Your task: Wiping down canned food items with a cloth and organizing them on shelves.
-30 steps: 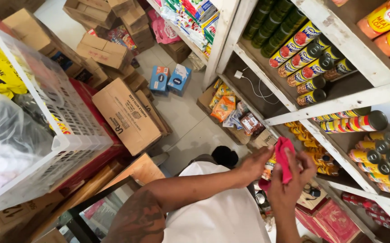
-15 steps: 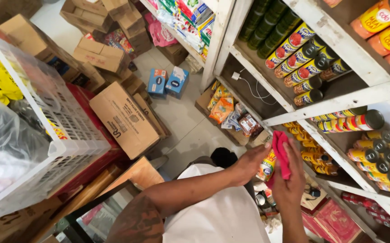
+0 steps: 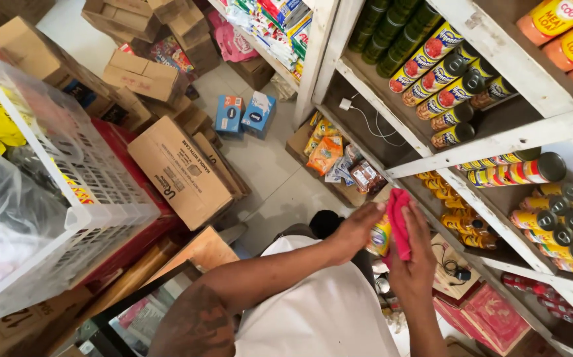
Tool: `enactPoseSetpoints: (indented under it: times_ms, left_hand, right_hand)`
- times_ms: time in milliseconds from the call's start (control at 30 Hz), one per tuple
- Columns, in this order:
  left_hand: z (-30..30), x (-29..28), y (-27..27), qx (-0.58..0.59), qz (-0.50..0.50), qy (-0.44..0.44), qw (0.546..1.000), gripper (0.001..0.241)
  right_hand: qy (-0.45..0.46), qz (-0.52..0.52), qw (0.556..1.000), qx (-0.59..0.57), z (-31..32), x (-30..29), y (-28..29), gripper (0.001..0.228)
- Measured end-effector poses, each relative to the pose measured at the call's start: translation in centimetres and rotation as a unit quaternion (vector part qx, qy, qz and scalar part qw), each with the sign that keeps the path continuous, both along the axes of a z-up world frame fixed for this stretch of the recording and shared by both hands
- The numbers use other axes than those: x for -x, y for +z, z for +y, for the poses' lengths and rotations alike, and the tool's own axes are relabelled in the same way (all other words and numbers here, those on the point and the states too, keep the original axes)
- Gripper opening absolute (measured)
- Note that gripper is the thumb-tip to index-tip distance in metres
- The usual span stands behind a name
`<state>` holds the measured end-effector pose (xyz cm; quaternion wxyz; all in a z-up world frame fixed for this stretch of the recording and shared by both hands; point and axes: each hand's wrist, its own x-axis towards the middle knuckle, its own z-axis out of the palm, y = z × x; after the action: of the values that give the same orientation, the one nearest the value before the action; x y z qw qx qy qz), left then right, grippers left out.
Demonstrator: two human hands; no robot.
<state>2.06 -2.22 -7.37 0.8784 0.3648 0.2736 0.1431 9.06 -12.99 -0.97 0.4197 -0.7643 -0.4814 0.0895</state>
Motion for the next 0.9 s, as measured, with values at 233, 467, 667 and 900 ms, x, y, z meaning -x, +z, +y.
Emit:
enactPoseSetpoints:
  times_ms: [233,467,667,900]
  left_hand:
    - [2.4,0.1,0.9,0.000,0.071,0.056,0.996,0.049]
    - [-0.4,0.5,4.6,-0.030,0.063,0.064,0.995,0.039]
    - [2.5,-0.1,1.4,0.064,-0.021,0.078,0.995,0.041]
    - [-1.5,0.5,-3.1,-0.239,0.041,-0.033,0.970,0.036]
  right_hand:
    - [0.068,-0.039,0.997,0.016,-0.5,3.0,-0.3,0.062]
    - [0.013,-0.048,0.997,-0.054,0.2,0.1,-0.7,0.049]
    - [0.036,-0.046,0.998,0.031,-1.3,3.7,0.4,0.059]
    - [-0.020,-0.030,0.999,0.003,-0.7,1.2,0.5,0.061]
